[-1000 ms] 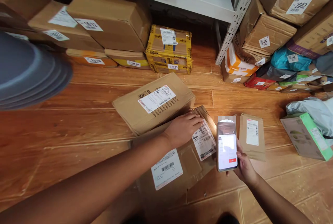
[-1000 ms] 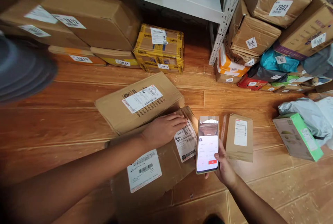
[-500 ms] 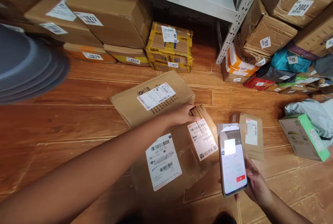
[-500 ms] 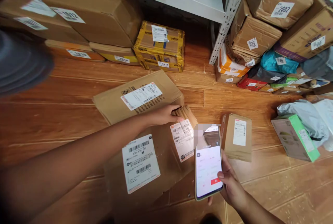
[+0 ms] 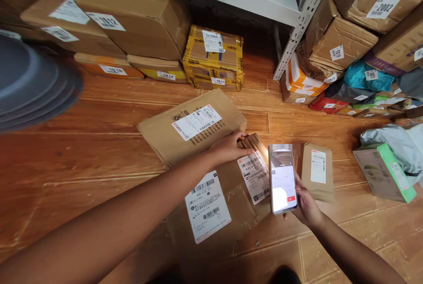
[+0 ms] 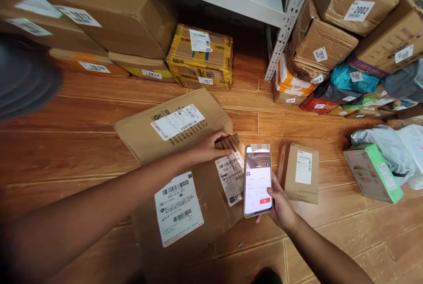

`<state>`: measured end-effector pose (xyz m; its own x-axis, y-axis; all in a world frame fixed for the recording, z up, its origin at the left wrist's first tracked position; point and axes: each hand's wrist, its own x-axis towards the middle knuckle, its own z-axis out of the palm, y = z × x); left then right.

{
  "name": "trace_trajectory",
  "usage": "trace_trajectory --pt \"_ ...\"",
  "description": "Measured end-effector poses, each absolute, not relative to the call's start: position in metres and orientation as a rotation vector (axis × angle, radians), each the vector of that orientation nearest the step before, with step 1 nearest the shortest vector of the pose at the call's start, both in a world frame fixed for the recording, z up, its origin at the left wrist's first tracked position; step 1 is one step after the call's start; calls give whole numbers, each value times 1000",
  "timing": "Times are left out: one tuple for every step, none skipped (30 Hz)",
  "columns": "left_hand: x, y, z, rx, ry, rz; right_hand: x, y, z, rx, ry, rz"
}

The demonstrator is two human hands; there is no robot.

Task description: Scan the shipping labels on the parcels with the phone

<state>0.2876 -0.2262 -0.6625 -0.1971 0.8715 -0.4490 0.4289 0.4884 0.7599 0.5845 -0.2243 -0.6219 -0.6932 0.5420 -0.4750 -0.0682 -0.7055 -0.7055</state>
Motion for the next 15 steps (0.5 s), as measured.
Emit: trace_trajectory --pt "288 -227 -666 1083 1800 622 584 -225 -628 -986 -953 2407" --pt "288 -227 -669 1069 1793 630 585 -226 -633 -984 -949 2402" --pt "289 -227 -670 1052 1795 626 586 -227 -637 -982 -949 2402" --pt "290 -227 -669 1037 1800 612 587 -228 -640 -980 -954 2405" --pt "292 -226 -667 1031 1807 592 588 -229 -642 -975 -960 2407" --pt "293 -225 -663 1035 1815 566 589 -230 -644 -971 -966 2408" --pt "294 -224 -659 1052 1824 533 590 -231 -645 -965 -971 2409" --pt "296 -223 -654 1078 1836 494 591 -231 -646 -961 -975 2415" --pt "297 -222 -649 1108 1855 444 592 -231 -647 -959 -978 2424" --pt "298 -220 -644 1135 1878 387 593 -230 -647 -959 -981 2433" --pt "299 -219 -640 1158 1896 333 593 -228 -647 -960 -984 2442" --pt "300 -218 -636 1172 1907 294 594 -226 -646 -963 -990 2450" --pt "301 -217 -634 1179 1910 271 594 -225 -644 -961 -1000 2460" --pt "302 -216 -632 1177 1912 262 593 -223 -641 -956 -1014 2475" --pt "303 -215 -631 1171 1918 260 591 -222 -637 -945 -1032 2497"
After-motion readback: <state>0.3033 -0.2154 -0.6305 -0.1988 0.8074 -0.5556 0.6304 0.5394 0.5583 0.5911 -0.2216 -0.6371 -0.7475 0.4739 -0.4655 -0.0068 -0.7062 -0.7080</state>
